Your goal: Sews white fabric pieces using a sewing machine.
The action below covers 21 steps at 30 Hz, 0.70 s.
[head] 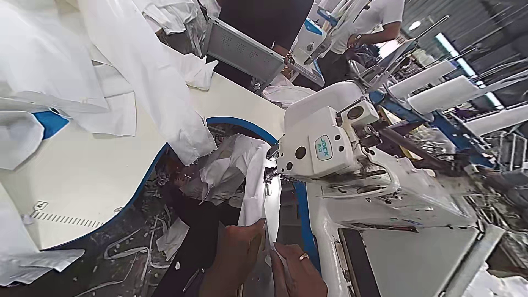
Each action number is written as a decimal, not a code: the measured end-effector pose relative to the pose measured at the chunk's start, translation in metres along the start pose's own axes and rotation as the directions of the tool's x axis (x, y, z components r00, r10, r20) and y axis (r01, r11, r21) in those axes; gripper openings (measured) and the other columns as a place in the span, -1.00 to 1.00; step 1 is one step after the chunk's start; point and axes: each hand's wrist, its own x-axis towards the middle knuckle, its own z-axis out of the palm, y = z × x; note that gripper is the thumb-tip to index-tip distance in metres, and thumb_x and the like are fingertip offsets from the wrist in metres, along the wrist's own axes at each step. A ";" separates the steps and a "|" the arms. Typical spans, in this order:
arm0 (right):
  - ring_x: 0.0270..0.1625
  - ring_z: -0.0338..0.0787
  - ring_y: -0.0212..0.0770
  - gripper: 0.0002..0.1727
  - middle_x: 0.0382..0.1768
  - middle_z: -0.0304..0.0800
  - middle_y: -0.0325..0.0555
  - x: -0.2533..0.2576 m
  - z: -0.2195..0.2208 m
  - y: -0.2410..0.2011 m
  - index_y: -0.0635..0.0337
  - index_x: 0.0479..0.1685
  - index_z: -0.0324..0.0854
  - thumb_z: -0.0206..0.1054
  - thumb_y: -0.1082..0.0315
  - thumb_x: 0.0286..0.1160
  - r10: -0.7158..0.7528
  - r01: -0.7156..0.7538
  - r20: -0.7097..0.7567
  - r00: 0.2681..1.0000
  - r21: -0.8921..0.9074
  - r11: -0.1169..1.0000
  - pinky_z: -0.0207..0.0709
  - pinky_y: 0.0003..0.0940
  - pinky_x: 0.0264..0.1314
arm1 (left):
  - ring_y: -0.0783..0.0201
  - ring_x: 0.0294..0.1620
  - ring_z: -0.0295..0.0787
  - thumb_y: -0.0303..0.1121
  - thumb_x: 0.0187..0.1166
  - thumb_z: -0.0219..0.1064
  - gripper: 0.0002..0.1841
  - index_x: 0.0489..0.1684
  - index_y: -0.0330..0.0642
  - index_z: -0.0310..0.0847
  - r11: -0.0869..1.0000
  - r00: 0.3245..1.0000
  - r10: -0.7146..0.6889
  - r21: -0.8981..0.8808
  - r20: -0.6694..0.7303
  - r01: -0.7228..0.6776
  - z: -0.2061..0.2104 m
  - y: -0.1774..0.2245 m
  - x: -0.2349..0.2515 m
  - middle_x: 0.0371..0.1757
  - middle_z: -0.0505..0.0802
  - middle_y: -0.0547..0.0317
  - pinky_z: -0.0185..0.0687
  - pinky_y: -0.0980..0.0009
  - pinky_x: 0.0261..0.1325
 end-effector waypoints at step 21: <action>0.04 0.94 -0.17 -0.73 -0.02 0.97 0.01 0.032 0.054 0.025 0.20 -0.45 0.78 0.18 0.40 0.50 -0.147 0.140 -0.296 0.944 -0.044 0.989 0.69 -0.50 0.10 | 0.08 -0.11 0.80 -0.49 0.31 0.38 -0.86 -0.64 -0.23 0.78 0.973 0.953 0.183 0.185 -0.239 -0.141 0.028 -0.010 0.042 -0.26 0.85 0.00 0.70 0.34 -0.06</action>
